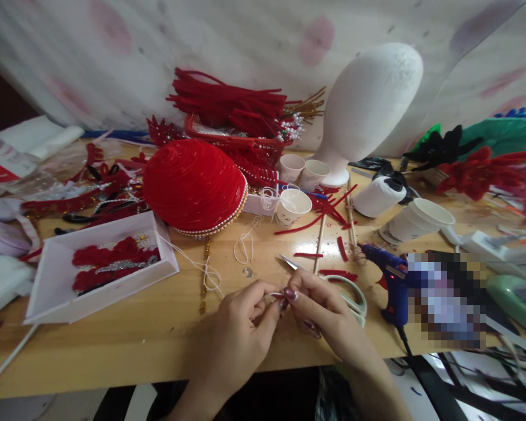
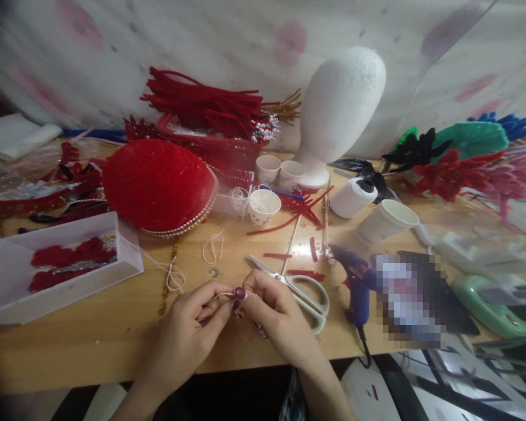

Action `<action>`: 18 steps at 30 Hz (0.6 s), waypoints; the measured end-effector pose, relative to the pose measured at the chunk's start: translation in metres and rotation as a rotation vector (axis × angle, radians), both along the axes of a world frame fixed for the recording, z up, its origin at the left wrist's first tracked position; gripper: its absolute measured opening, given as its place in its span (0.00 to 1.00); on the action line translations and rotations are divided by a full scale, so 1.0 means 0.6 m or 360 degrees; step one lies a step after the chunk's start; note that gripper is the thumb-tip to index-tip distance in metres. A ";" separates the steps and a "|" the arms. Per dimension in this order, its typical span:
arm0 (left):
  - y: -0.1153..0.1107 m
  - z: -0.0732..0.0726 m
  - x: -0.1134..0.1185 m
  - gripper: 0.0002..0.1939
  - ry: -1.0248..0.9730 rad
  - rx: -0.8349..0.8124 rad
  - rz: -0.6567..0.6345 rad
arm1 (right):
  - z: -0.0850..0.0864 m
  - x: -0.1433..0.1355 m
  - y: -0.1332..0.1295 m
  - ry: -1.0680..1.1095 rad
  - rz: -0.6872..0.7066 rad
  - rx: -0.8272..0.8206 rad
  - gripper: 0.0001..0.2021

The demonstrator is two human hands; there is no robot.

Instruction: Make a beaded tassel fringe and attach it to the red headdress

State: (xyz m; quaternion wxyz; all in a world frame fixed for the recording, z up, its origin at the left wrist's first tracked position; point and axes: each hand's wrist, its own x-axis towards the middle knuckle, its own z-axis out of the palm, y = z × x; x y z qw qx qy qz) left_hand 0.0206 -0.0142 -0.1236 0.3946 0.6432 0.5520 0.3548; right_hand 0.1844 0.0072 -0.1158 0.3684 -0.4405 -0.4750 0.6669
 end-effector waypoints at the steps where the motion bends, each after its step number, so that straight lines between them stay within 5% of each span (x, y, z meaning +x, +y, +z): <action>1: -0.001 -0.002 -0.001 0.07 -0.0046 0.0014 0.0001 | 0.000 0.000 0.000 0.0019 0.0025 -0.0021 0.17; 11: -0.005 -0.028 0.005 0.07 0.0084 0.0692 0.0196 | -0.005 -0.013 0.002 0.0542 -0.0396 -0.0648 0.14; 18: -0.010 -0.014 0.009 0.09 0.0215 0.0574 0.0196 | -0.013 -0.035 -0.013 0.0513 -0.0554 -0.0581 0.16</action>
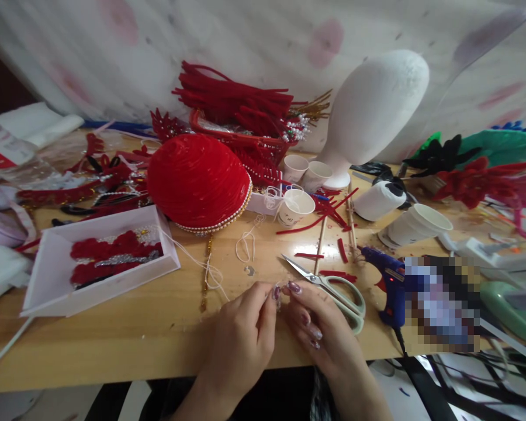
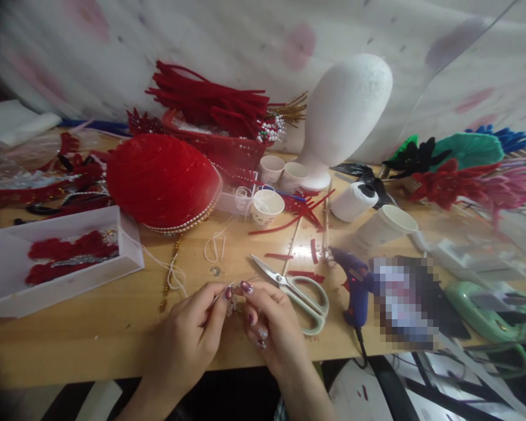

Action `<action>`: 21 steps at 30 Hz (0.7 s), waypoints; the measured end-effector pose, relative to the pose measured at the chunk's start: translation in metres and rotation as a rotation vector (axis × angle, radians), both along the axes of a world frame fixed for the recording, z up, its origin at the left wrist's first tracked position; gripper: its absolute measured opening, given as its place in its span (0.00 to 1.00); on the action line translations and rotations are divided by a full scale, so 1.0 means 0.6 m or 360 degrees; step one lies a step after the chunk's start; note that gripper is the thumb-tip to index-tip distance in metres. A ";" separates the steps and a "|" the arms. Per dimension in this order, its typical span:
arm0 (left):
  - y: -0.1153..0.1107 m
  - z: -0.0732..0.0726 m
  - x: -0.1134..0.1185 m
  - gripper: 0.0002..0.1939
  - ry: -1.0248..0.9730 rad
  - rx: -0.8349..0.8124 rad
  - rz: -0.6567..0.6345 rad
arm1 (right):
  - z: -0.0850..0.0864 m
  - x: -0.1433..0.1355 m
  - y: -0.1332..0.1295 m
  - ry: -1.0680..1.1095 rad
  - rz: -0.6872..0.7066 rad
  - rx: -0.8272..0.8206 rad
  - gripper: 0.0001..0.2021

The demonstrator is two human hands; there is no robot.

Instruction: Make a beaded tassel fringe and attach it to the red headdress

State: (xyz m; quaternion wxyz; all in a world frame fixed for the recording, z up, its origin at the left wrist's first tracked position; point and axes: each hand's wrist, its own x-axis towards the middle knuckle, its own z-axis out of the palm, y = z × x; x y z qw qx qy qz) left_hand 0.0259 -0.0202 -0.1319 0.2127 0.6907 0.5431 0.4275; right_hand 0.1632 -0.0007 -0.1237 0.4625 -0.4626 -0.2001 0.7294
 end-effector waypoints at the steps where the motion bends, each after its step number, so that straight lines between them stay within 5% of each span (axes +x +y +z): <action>1: -0.001 0.000 0.001 0.10 0.0017 -0.0035 0.0004 | -0.002 -0.002 -0.001 -0.0010 -0.0014 0.0013 0.16; 5: -0.004 -0.009 0.006 0.12 0.0137 -0.0078 -0.0091 | -0.006 -0.010 -0.002 -0.0056 -0.0111 0.0054 0.16; 10: -0.011 -0.015 0.005 0.13 0.0428 0.0336 -0.0091 | -0.007 -0.010 -0.006 -0.0212 -0.0092 0.0143 0.16; 21: -0.014 0.051 -0.030 0.12 0.0425 0.0439 -0.0365 | 0.011 0.011 -0.014 -0.0830 0.0477 0.0480 0.16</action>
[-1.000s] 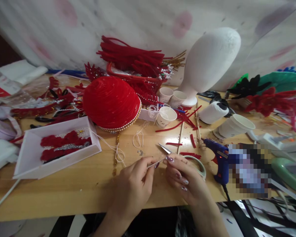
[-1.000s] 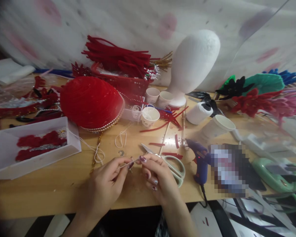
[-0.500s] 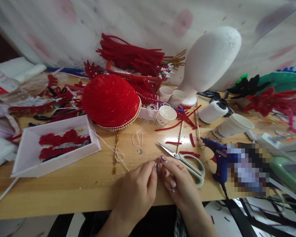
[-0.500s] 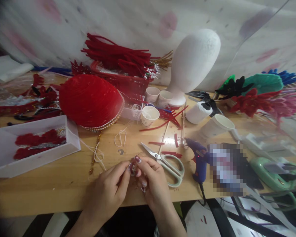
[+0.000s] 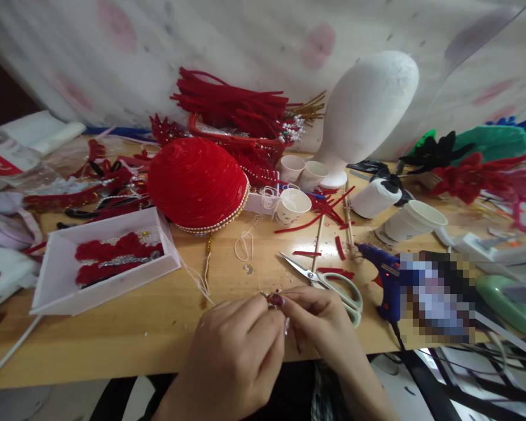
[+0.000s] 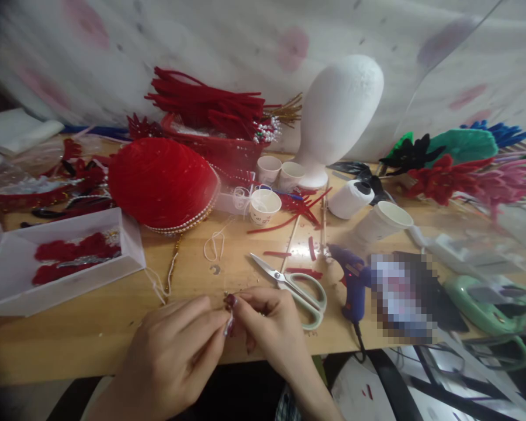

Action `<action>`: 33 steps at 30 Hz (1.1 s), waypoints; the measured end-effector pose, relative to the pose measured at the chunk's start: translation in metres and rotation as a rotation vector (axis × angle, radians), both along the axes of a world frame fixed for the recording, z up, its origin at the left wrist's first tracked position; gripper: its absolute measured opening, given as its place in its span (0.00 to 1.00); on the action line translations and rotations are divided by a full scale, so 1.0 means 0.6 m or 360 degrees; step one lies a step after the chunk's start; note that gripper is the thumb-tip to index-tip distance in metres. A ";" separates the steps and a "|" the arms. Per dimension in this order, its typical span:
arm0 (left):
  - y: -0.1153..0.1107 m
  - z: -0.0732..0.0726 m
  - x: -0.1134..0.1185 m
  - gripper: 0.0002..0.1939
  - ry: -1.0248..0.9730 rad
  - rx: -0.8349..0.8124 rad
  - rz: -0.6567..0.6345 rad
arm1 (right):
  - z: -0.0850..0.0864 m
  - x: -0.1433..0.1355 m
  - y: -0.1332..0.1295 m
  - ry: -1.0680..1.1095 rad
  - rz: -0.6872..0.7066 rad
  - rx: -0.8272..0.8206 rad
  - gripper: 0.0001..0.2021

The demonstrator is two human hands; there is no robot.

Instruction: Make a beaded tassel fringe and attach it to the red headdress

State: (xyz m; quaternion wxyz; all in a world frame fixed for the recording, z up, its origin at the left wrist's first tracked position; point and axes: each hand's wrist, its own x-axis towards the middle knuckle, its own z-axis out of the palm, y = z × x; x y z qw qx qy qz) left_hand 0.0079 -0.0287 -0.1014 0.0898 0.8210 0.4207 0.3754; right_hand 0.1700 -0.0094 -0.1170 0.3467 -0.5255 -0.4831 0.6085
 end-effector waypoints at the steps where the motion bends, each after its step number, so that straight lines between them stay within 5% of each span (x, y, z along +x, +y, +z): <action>1: 0.000 0.005 -0.002 0.12 0.0018 0.0009 -0.0043 | 0.004 0.000 0.000 -0.0067 0.0041 0.0038 0.15; 11: 0.039 0.052 -0.028 0.13 0.0524 0.0005 -0.0463 | 0.047 -0.004 0.002 -0.0829 0.0661 0.0675 0.08; 16: 0.061 0.071 -0.042 0.12 0.0649 -0.0204 -0.0455 | 0.048 0.001 0.009 -0.0604 0.0718 0.0567 0.09; 22: 0.069 0.081 -0.052 0.14 0.0408 -0.0577 -0.0412 | 0.013 0.021 0.008 0.0123 0.0729 0.0002 0.15; 26: 0.071 0.087 -0.054 0.15 0.0034 -0.1158 -0.0405 | 0.004 0.026 0.004 0.0373 0.0736 -0.0038 0.18; 33: 0.097 0.055 -0.047 0.12 -0.0956 -0.2492 -0.0859 | -0.004 0.027 -0.003 0.0630 0.0732 -0.0026 0.19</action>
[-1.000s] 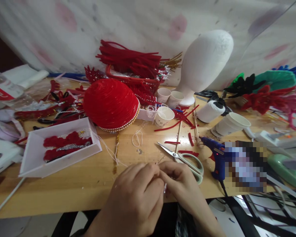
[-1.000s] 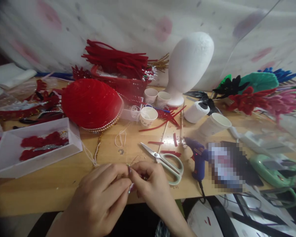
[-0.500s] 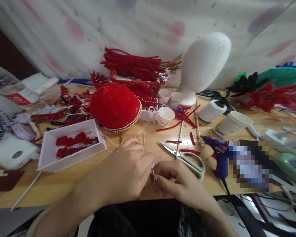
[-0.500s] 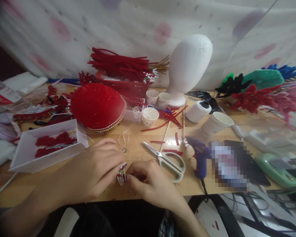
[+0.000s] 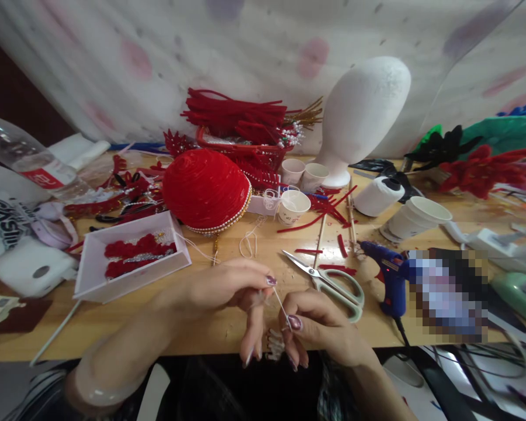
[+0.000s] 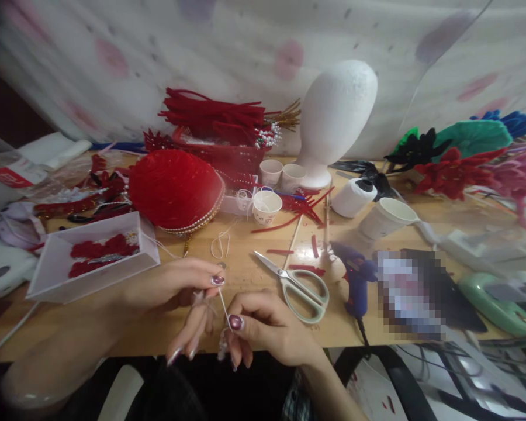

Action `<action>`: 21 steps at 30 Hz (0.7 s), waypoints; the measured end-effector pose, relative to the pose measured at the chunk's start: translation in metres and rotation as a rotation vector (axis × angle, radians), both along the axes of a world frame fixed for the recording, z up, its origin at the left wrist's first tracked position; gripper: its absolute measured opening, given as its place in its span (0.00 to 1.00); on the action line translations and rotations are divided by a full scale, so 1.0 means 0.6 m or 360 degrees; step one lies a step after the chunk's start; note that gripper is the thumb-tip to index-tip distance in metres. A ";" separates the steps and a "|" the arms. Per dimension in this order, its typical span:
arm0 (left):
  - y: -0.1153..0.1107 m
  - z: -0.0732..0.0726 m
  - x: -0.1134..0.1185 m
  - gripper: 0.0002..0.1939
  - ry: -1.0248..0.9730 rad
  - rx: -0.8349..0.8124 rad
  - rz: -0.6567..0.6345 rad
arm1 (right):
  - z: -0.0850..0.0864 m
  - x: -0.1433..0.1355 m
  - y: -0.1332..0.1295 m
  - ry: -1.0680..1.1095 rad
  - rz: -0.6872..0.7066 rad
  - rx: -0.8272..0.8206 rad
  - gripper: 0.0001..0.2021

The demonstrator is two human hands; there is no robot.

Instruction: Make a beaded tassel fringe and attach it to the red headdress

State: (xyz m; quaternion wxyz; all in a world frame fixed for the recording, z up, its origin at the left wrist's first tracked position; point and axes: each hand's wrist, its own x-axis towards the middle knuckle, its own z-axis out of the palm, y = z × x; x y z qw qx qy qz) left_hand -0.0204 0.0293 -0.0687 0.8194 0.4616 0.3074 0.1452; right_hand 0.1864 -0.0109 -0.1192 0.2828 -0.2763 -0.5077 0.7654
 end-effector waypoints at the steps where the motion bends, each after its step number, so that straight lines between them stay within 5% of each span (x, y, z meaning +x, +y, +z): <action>1: 0.001 -0.006 0.003 0.14 -0.0092 -0.0159 -0.0037 | -0.002 0.000 -0.001 0.0030 -0.0024 -0.0018 0.19; 4: -0.006 -0.019 0.012 0.17 -0.0274 -0.0488 0.0137 | -0.006 -0.002 -0.004 0.0116 -0.0143 -0.0012 0.18; 10: -0.026 -0.030 0.027 0.17 -0.0462 -0.0609 0.0807 | -0.015 -0.003 -0.001 0.0405 -0.0262 -0.0039 0.14; 21: -0.023 -0.045 -0.004 0.16 -0.0817 -0.1047 0.1212 | -0.026 -0.016 -0.006 0.0463 -0.0412 -0.0076 0.09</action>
